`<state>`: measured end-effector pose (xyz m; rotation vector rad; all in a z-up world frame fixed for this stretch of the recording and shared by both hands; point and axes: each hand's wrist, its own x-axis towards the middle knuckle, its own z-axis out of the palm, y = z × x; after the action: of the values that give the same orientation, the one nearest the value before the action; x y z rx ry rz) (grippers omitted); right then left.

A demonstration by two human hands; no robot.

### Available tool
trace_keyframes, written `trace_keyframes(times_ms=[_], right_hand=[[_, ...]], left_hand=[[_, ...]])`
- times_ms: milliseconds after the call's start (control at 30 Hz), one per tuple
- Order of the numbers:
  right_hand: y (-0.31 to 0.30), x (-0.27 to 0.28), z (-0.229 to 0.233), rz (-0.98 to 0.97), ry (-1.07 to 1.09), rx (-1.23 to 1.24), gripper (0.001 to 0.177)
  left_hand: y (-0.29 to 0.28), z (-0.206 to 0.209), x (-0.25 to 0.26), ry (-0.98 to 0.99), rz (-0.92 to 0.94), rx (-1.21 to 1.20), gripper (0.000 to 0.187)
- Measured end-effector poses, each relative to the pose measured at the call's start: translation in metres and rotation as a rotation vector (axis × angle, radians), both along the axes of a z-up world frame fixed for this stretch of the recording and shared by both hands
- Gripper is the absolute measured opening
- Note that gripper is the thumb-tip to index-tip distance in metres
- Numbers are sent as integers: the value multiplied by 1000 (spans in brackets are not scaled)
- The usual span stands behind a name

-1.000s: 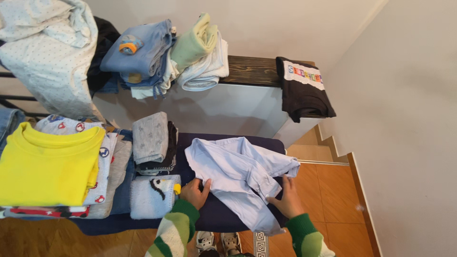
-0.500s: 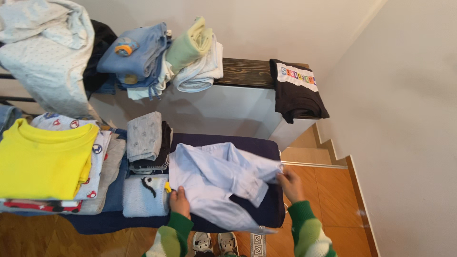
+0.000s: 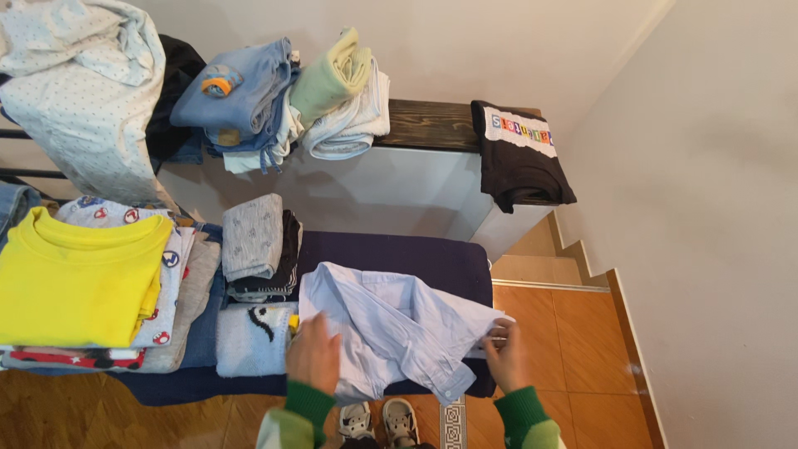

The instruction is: The person picks up a light-colored button-down shirt and a black shirt, and folds each of them by hand on a purple surface before placing them onto a stack of folded garments.

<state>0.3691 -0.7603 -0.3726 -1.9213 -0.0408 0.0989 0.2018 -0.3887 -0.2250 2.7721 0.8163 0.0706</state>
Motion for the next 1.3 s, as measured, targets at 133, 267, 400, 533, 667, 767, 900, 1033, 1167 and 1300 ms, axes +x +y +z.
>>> trace_keyframes(times_ms=[133, 267, 400, 533, 667, 767, 900, 1033, 1167, 1300], right_hand=[[15, -7, 10, -5, 239, -67, 68], [26, -7, 28, -140, 412, 284, 75], [39, -9, 39, -223, 478, 431, 73], [44, 4, 61, -284, 599, 593, 61], [38, 24, 89, -210, 586, 1059, 29], [43, 23, 102, -156, 559, 1035, 47], [49, 41, 68, 161, 171, 353, 101], [41, 62, 41, 168, -165, -71, 103], [31, 64, 32, 20, 44, -604, 101], [19, 37, 23, -10, 295, -318, 84]], left_hand=[[-15, 21, 46, 199, -358, -290, 92], [-18, -7, 78, 316, -709, -337, 41], [22, -64, 143, 353, -464, -867, 32], [60, -1, 157, -454, 29, -1421, 44], [41, 10, 121, -584, -32, -1216, 93], [25, -37, 79, -575, 16, -1017, 70], [15, -109, 33, -528, -39, -672, 58], [1, -120, -3, -298, -179, -314, 51], [-7, -116, -32, -77, -142, -140, 71], [-13, -118, -49, -207, -25, -123, 67]])
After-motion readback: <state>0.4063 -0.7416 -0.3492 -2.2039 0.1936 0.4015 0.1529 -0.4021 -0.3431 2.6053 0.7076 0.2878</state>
